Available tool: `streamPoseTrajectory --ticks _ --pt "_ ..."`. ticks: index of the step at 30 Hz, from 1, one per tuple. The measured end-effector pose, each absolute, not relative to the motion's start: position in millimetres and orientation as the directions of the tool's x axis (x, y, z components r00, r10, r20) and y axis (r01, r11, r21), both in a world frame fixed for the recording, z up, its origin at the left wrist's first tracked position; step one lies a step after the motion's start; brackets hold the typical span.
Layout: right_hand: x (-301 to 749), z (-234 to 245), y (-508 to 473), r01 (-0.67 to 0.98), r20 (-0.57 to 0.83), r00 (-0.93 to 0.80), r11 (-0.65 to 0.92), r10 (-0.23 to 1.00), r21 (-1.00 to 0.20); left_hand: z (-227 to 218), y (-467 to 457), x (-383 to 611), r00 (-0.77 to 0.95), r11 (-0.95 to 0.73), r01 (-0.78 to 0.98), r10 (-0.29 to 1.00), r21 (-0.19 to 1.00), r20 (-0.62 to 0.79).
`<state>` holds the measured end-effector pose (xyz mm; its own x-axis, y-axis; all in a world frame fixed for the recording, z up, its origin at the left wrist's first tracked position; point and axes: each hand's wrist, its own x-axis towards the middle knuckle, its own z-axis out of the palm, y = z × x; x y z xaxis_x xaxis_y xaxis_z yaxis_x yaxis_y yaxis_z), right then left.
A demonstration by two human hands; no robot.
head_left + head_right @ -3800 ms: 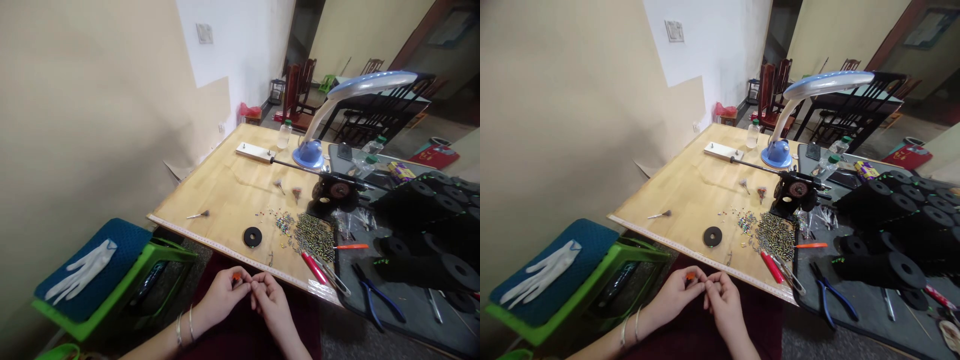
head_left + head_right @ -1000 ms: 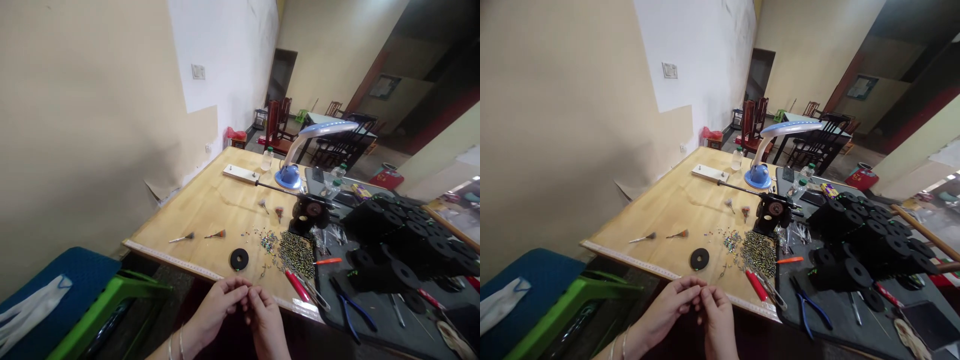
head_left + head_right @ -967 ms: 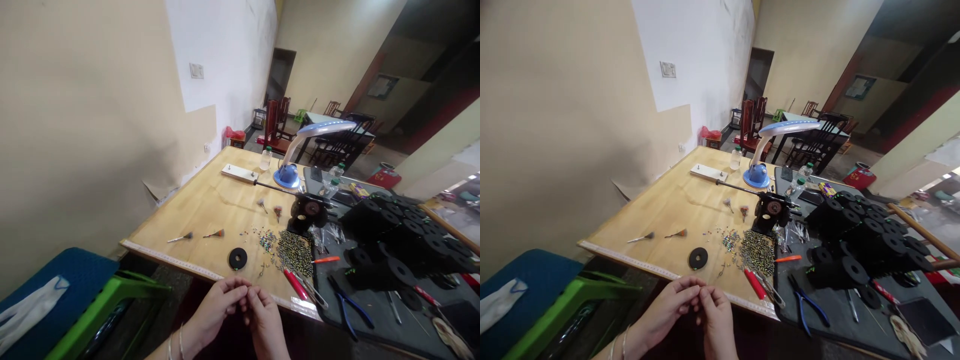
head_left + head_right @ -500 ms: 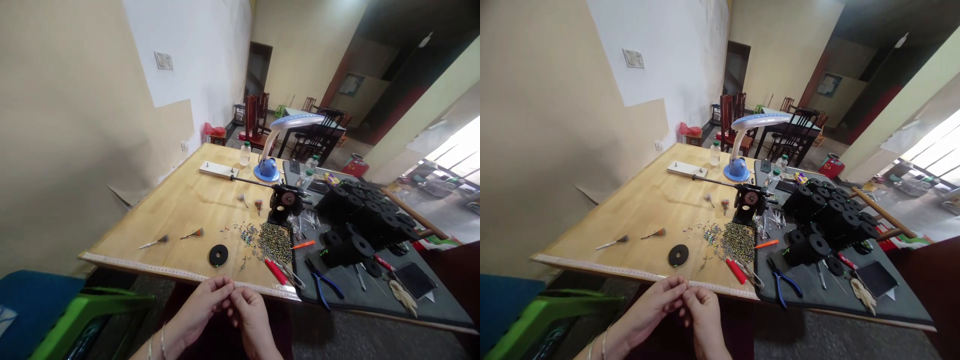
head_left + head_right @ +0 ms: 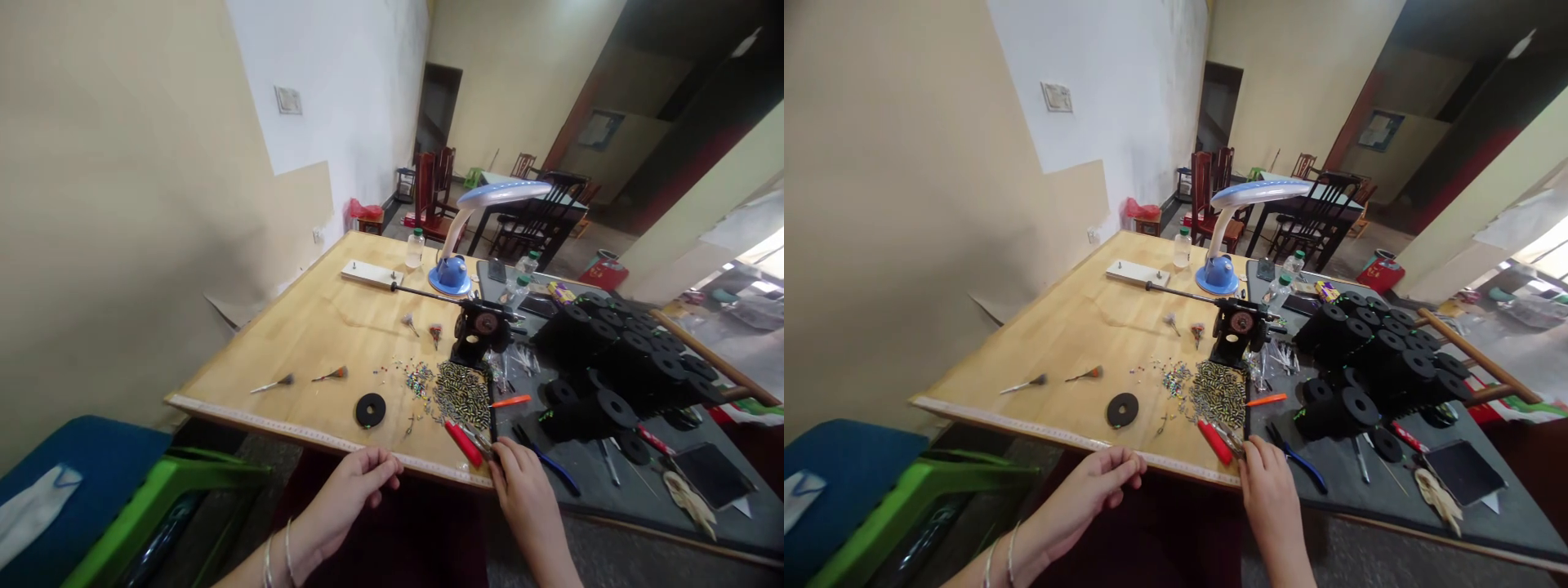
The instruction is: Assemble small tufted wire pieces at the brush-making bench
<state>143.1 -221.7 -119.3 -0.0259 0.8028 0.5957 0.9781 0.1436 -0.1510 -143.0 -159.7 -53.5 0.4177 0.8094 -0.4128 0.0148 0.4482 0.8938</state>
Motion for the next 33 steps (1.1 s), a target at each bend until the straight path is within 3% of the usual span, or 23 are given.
streamPoseTrajectory --ticks 4,7,10,12,14,16,18,20,23,27,33 --pt "141 -126 -212 0.983 0.590 -0.050 0.143 0.806 -0.112 -57 -160 -144 0.422 0.521 -0.053 0.785 0.852 -0.454" --pt "143 -126 -209 0.979 0.612 0.007 0.120 0.791 -0.166 -59 -159 -146 0.423 0.540 -0.062 0.776 0.839 -0.468" --pt "143 -125 -210 0.942 0.624 0.149 0.082 0.767 -0.326 -59 -159 -147 0.427 0.538 -0.062 0.775 0.840 -0.465" --pt "140 -122 -213 0.856 0.570 0.320 0.028 0.757 -0.517 -59 -159 -148 0.430 0.540 -0.061 0.774 0.840 -0.466" --pt "131 -118 -218 0.642 0.420 0.515 -0.011 0.747 -0.767 -59 -159 -148 0.431 0.547 -0.055 0.767 0.835 -0.474" --pt "117 -111 -224 0.293 0.204 0.601 0.024 0.773 -0.956 -60 -160 -148 0.441 0.540 -0.030 0.762 0.841 -0.474" --pt "98 -105 -230 -0.031 0.058 0.526 0.088 0.849 -0.996 -62 -161 -148 0.452 0.480 0.027 0.776 0.877 -0.439" --pt "78 -101 -237 -0.137 0.023 0.402 0.085 0.915 -0.987 -63 -161 -149 0.455 0.367 0.106 0.808 0.924 -0.373" --pt "53 -99 -245 0.094 0.101 0.227 0.082 0.969 -0.992 -60 -162 -151 0.471 0.197 0.199 0.840 0.960 -0.270" --pt "38 -99 -249 0.475 0.263 0.028 0.218 0.964 -0.852 -54 -166 -153 0.484 0.028 0.255 0.862 0.967 -0.153" --pt "36 -99 -245 0.684 0.421 -0.080 0.357 0.904 -0.636 -52 -172 -156 0.482 -0.121 0.318 0.875 0.940 -0.050"
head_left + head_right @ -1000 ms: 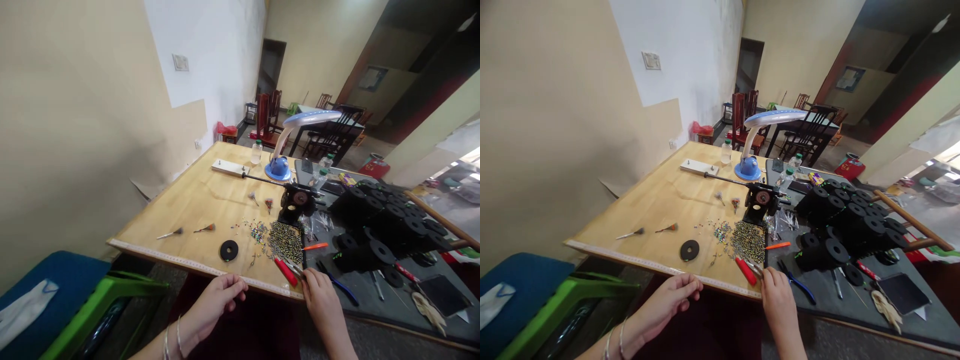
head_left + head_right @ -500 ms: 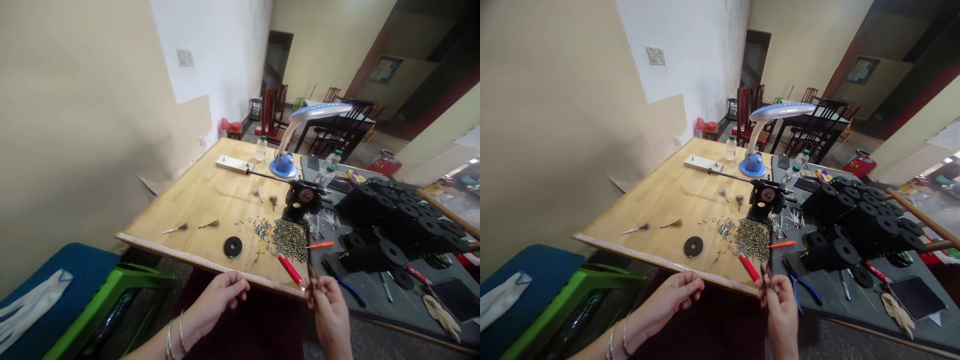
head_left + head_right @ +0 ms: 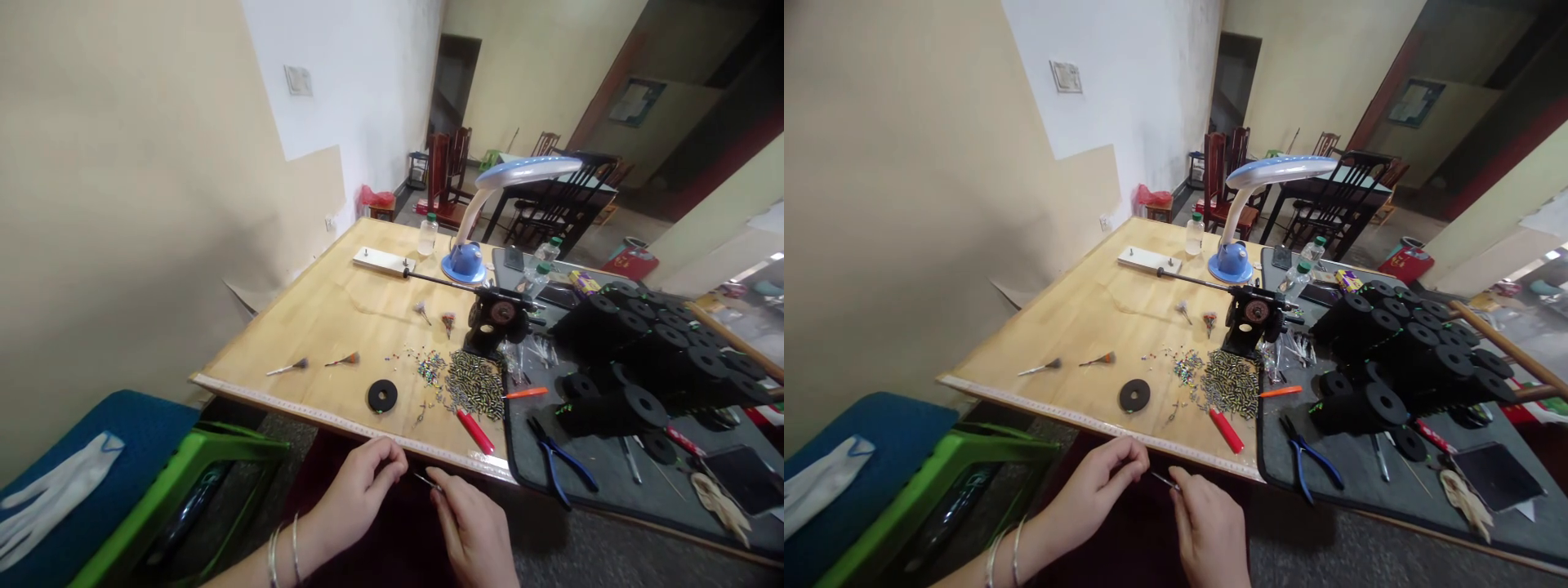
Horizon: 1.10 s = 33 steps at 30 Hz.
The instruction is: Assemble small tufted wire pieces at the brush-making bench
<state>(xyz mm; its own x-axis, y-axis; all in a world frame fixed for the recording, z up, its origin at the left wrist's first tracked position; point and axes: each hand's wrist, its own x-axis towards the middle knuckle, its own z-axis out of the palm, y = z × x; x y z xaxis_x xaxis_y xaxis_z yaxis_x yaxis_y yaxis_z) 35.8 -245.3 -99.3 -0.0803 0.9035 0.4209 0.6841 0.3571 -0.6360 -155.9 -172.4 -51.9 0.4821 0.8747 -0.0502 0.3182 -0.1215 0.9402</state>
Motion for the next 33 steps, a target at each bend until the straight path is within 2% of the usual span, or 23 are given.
streamPoseTrajectory --ticks 3,8,14,25,33 --pt "35 -102 -245 0.695 0.435 -0.080 0.363 0.897 -0.620 -51 -173 -157 0.478 -0.157 0.343 0.878 0.926 -0.028" --pt "33 -106 -246 0.572 0.384 -0.023 0.327 0.923 -0.752 -50 -172 -157 0.465 -0.139 0.348 0.884 0.927 -0.042" --pt "26 -103 -246 0.522 0.287 0.026 0.232 0.957 -0.821 -49 -174 -156 0.446 -0.119 0.379 0.892 0.918 -0.069" --pt "16 -100 -238 0.486 0.220 -0.004 0.194 0.976 -0.852 -47 -174 -154 0.480 -0.199 0.448 0.876 0.872 -0.046" --pt "20 -99 -240 0.509 0.251 0.033 0.200 0.967 -0.837 -50 -173 -154 0.466 -0.151 0.399 0.883 0.905 -0.057"
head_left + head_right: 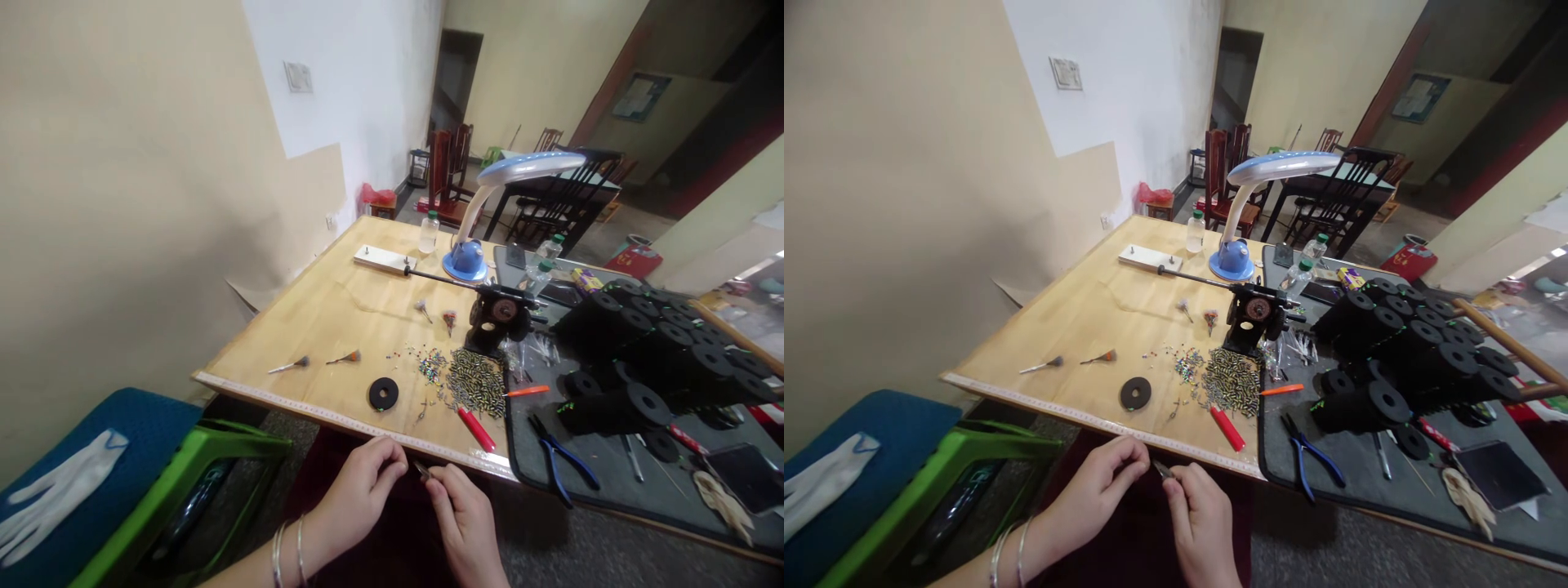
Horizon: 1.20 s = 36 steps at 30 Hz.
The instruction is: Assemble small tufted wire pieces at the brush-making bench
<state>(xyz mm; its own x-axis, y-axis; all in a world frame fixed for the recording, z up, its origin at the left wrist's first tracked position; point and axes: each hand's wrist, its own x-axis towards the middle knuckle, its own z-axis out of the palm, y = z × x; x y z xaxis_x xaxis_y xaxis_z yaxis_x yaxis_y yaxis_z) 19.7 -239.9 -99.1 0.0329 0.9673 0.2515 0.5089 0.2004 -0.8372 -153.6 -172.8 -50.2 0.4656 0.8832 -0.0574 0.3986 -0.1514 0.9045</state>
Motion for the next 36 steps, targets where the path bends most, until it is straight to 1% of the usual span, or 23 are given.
streamPoseTrajectory --ticks 2,3,5,8,10,11,13,17,24,28,31,33,34,36 --pt "33 -100 -243 0.583 0.305 0.061 0.214 0.950 -0.783 -51 -172 -155 0.453 -0.102 0.356 0.888 0.929 -0.076" --pt "43 -101 -244 0.642 0.348 0.085 0.215 0.934 -0.736 -51 -172 -155 0.449 -0.069 0.323 0.889 0.944 -0.088" --pt "67 -104 -247 0.780 0.437 0.142 0.172 0.888 -0.602 -51 -171 -157 0.443 0.006 0.245 0.889 0.970 -0.118" --pt "103 -111 -248 0.931 0.526 0.190 0.017 0.829 -0.364 -48 -168 -159 0.410 0.121 0.144 0.896 0.982 -0.171" --pt "118 -116 -246 0.969 0.551 0.196 -0.075 0.811 -0.234 -45 -167 -159 0.376 0.180 0.105 0.903 0.978 -0.206" --pt "123 -119 -244 0.976 0.561 0.201 -0.113 0.803 -0.189 -44 -167 -159 0.362 0.199 0.090 0.906 0.976 -0.218" --pt "126 -123 -239 0.976 0.568 0.219 -0.172 0.793 -0.135 -43 -167 -158 0.345 0.221 0.062 0.910 0.973 -0.229" --pt "120 -128 -232 0.962 0.581 0.264 -0.249 0.770 -0.108 -44 -168 -159 0.336 0.243 0.024 0.911 0.970 -0.237" --pt "117 -122 -222 0.937 0.633 0.306 -0.342 0.711 -0.069 -45 -167 -161 0.312 0.269 0.018 0.913 0.963 -0.261" --pt "120 -119 -218 0.937 0.660 0.294 -0.345 0.691 -0.057 -44 -166 -161 0.300 0.266 -0.014 0.921 0.964 -0.250" --pt "125 -118 -219 0.942 0.642 0.293 -0.327 0.709 -0.068 -44 -166 -163 0.277 0.261 -0.060 0.932 0.963 -0.235" --pt "124 -114 -221 0.948 0.637 0.297 -0.302 0.711 -0.105 -45 -166 -165 0.251 0.264 -0.095 0.939 0.960 -0.234" --pt "121 -110 -222 0.952 0.645 0.297 -0.269 0.704 -0.145 -45 -166 -166 0.233 0.268 -0.111 0.943 0.957 -0.237" --pt "103 -100 -222 0.952 0.659 0.283 -0.124 0.697 -0.279 -46 -166 -169 0.191 0.270 -0.142 0.951 0.952 -0.241"
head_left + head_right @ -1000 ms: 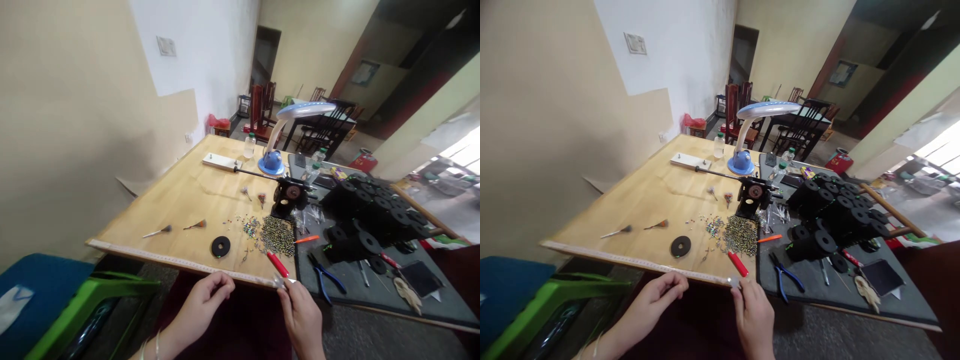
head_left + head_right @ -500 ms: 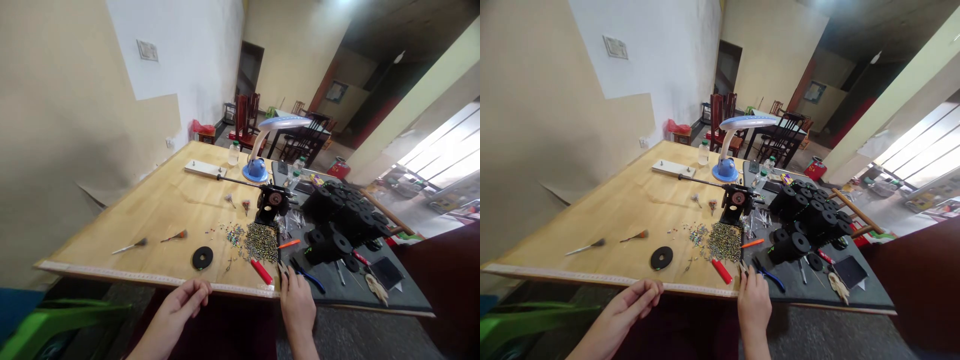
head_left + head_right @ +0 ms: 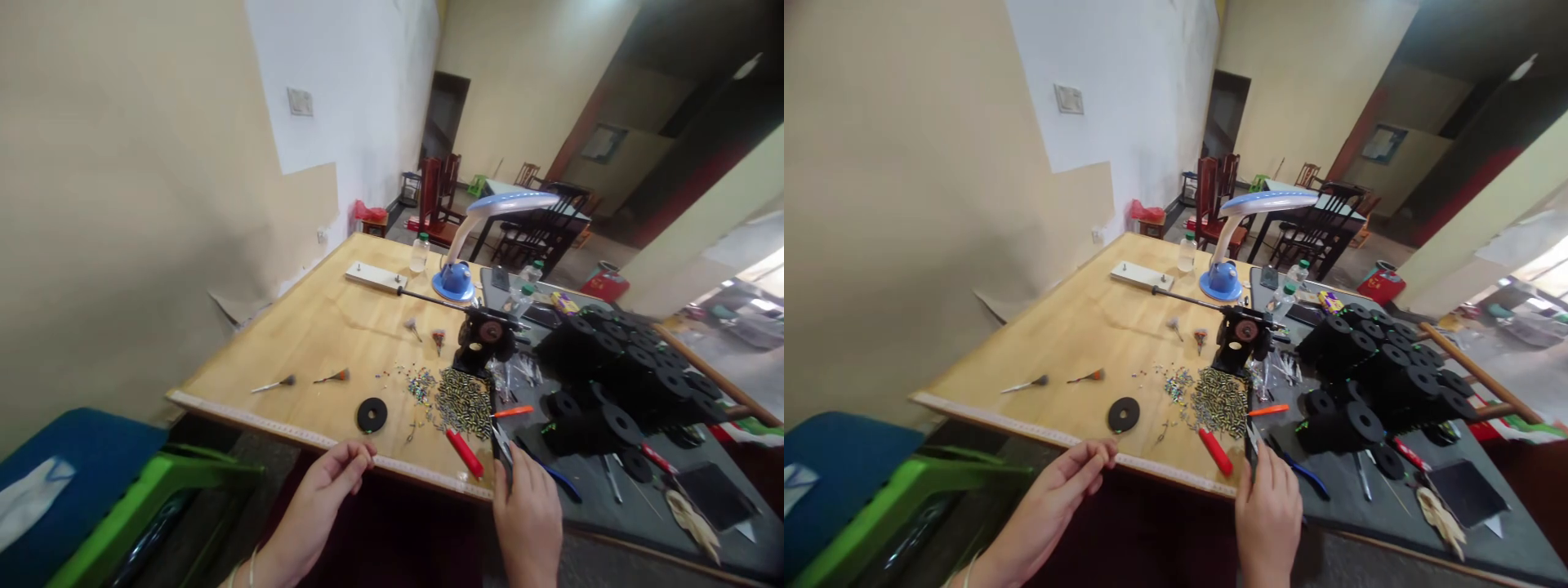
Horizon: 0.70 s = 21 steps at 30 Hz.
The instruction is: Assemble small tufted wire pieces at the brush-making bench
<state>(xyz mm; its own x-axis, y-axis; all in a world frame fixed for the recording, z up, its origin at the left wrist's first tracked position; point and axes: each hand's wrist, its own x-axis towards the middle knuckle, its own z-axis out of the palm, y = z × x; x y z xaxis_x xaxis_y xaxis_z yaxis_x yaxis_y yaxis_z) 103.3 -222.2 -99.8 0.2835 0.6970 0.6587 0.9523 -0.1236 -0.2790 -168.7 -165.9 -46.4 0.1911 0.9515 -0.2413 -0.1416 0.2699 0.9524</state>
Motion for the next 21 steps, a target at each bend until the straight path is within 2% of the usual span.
streamPoseTrajectory --ticks 2,5,7,9,11,13,15,18,21 --pt "72 -86 -221 0.876 0.630 0.231 0.124 0.742 -0.466 -48 -167 -171 0.164 0.263 -0.175 0.958 0.949 -0.235" --pt "13 -68 -213 0.583 0.521 0.075 0.386 0.850 -0.715 -50 -168 -173 0.158 0.238 -0.217 0.966 0.947 -0.206" --pt "-21 -62 -204 0.366 0.407 -0.031 0.389 0.913 -0.845 -52 -169 -175 0.149 0.229 -0.233 0.969 0.945 -0.198" --pt "-43 -61 -194 0.160 0.269 -0.093 0.281 0.959 -0.946 -54 -169 -179 0.131 0.235 -0.248 0.969 0.940 -0.208" --pt "-52 -63 -185 0.055 0.157 -0.137 0.166 0.978 -0.985 -57 -168 -183 0.105 0.252 -0.280 0.967 0.926 -0.231" --pt "-53 -68 -179 0.112 0.121 -0.145 0.138 0.982 -0.984 -61 -168 -187 0.076 0.263 -0.312 0.965 0.913 -0.252" --pt "-49 -73 -174 0.259 0.150 -0.139 0.183 0.979 -0.948 -67 -168 -190 0.059 0.267 -0.329 0.963 0.906 -0.262" --pt "-46 -80 -170 0.451 0.186 -0.163 0.241 0.969 -0.860 -74 -164 -197 0.024 0.256 -0.312 0.965 0.915 -0.262" --pt "-45 -85 -166 0.615 0.205 -0.191 0.280 0.960 -0.737 -79 -155 -211 -0.101 0.202 -0.269 0.966 0.942 -0.236"
